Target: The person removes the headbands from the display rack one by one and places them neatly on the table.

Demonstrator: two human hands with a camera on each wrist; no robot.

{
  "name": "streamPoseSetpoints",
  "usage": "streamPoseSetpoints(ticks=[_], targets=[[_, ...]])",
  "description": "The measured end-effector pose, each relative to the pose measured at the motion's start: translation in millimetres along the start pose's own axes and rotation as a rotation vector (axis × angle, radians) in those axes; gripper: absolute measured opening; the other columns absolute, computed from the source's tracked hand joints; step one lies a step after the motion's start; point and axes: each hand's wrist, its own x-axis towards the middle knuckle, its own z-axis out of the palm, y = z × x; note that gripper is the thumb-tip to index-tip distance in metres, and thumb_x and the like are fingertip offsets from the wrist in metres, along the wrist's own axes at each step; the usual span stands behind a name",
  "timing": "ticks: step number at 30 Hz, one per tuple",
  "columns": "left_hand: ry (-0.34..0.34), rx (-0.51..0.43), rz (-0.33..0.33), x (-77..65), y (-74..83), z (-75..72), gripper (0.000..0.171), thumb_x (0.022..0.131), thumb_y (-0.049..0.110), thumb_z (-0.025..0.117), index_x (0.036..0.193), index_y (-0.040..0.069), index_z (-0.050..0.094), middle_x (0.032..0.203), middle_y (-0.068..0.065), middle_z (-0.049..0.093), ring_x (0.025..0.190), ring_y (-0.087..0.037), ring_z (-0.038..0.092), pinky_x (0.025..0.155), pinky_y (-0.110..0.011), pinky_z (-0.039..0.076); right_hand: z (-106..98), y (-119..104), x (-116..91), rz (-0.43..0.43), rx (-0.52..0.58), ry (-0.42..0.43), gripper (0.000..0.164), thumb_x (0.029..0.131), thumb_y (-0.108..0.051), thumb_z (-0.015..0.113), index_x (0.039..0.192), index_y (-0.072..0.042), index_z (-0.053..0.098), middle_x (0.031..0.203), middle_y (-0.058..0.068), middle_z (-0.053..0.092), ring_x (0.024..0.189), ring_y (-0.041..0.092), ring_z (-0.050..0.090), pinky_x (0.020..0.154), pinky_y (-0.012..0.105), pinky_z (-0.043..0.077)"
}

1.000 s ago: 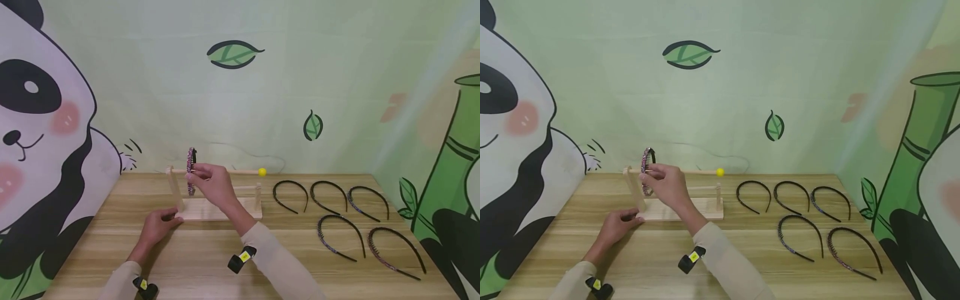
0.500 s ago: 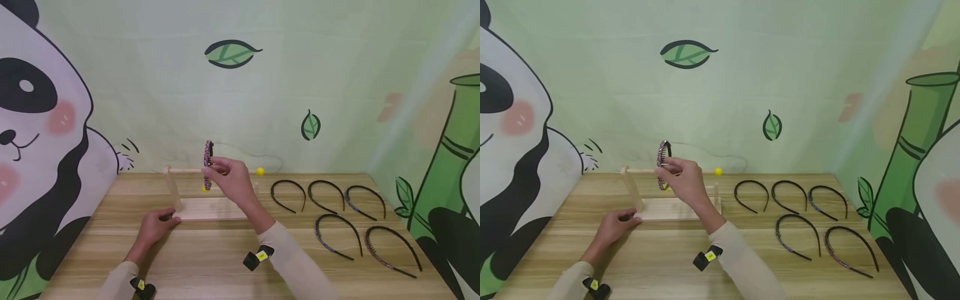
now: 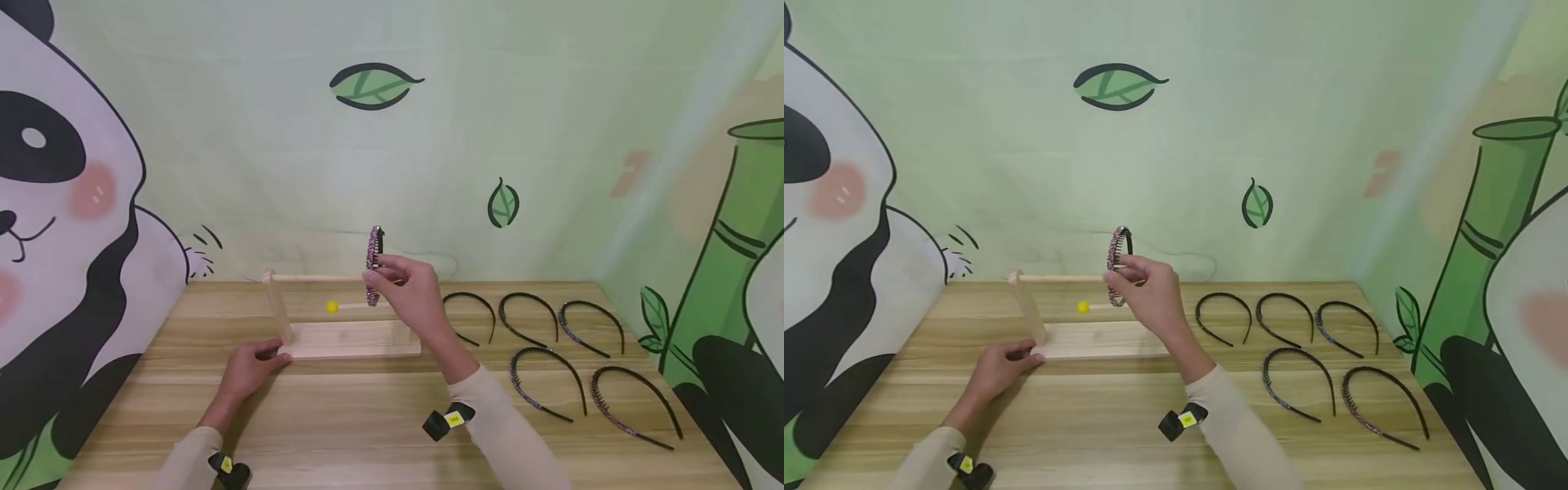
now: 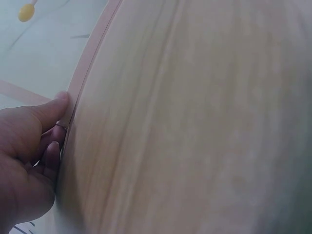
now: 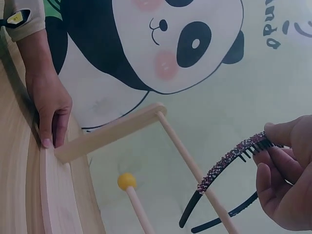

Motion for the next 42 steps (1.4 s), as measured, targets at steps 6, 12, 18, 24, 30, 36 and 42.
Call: streamPoseSetpoints(ticks=[6, 12, 18, 24, 30, 36, 42], targets=[[-0.002, -0.003, -0.001, 0.3, 1.5, -1.3, 0.043, 0.092, 0.023, 0.079, 0.128, 0.002, 0.07, 0.123, -0.018, 0.072, 0.109, -0.027, 0.068, 0.084, -0.033, 0.052, -17, 2, 0, 0.039, -0.036, 0.048, 0.042, 0.092, -0.029, 0.078, 0.126, -0.005, 0.071, 0.103, 0.007, 0.078, 0.09, 0.02, 0.07, 0.071, 0.027, 0.055], [-0.003, -0.003, -0.012, -0.5, 2.0, -1.1, 0.044, 0.092, 0.025, 0.079, 0.129, 0.003, 0.07, 0.124, -0.018, 0.072, 0.11, -0.028, 0.068, 0.088, -0.039, 0.052, -34, 5, -1, 0.079, -0.06, 0.08, 0.043, 0.091, -0.028, 0.08, 0.126, -0.005, 0.072, 0.106, 0.011, 0.078, 0.094, 0.022, 0.071, 0.074, 0.028, 0.056], [-0.002, -0.004, -0.014, -0.3, 2.0, -0.9, 0.045, 0.092, 0.025, 0.079, 0.129, 0.002, 0.069, 0.125, -0.018, 0.071, 0.112, -0.029, 0.067, 0.09, -0.043, 0.053, -48, 9, -5, 0.086, -0.084, 0.097, 0.045, 0.09, -0.031, 0.08, 0.126, -0.006, 0.071, 0.105, 0.008, 0.078, 0.093, 0.022, 0.071, 0.074, 0.028, 0.056], [-0.002, -0.002, -0.025, 0.6, 1.4, 0.2, 0.045, 0.092, 0.026, 0.079, 0.129, 0.003, 0.07, 0.124, -0.018, 0.072, 0.108, -0.027, 0.067, 0.089, -0.042, 0.053, -61, 12, -13, 0.097, -0.077, 0.114, 0.046, 0.089, -0.029, 0.081, 0.127, -0.004, 0.071, 0.109, 0.011, 0.077, 0.095, 0.022, 0.071, 0.073, 0.023, 0.055], [-0.007, -0.007, -0.044, 0.2, 1.9, 0.7, 0.045, 0.092, 0.026, 0.079, 0.13, 0.004, 0.069, 0.125, -0.017, 0.071, 0.108, -0.028, 0.067, 0.092, -0.045, 0.052, -71, 17, -20, 0.133, -0.066, 0.12, 0.045, 0.089, -0.029, 0.082, 0.126, -0.004, 0.071, 0.109, 0.012, 0.077, 0.097, 0.022, 0.071, 0.074, 0.021, 0.056], [-0.008, -0.005, -0.041, -0.5, 3.5, 0.5, 0.046, 0.092, 0.027, 0.079, 0.13, 0.003, 0.069, 0.125, -0.018, 0.071, 0.108, -0.028, 0.067, 0.091, -0.043, 0.052, -77, 22, -26, 0.166, -0.088, 0.133, 0.044, 0.088, -0.029, 0.083, 0.123, -0.006, 0.072, 0.108, 0.011, 0.077, 0.097, 0.022, 0.071, 0.074, 0.022, 0.057], [-0.012, -0.01, -0.048, -0.7, 3.4, -0.3, 0.045, 0.092, 0.026, 0.079, 0.129, 0.004, 0.07, 0.124, -0.018, 0.071, 0.107, -0.026, 0.067, 0.089, -0.041, 0.051, -82, 26, -30, 0.166, -0.083, 0.151, 0.042, 0.086, -0.03, 0.085, 0.118, -0.005, 0.072, 0.105, 0.012, 0.076, 0.09, 0.021, 0.073, 0.073, 0.027, 0.061]])
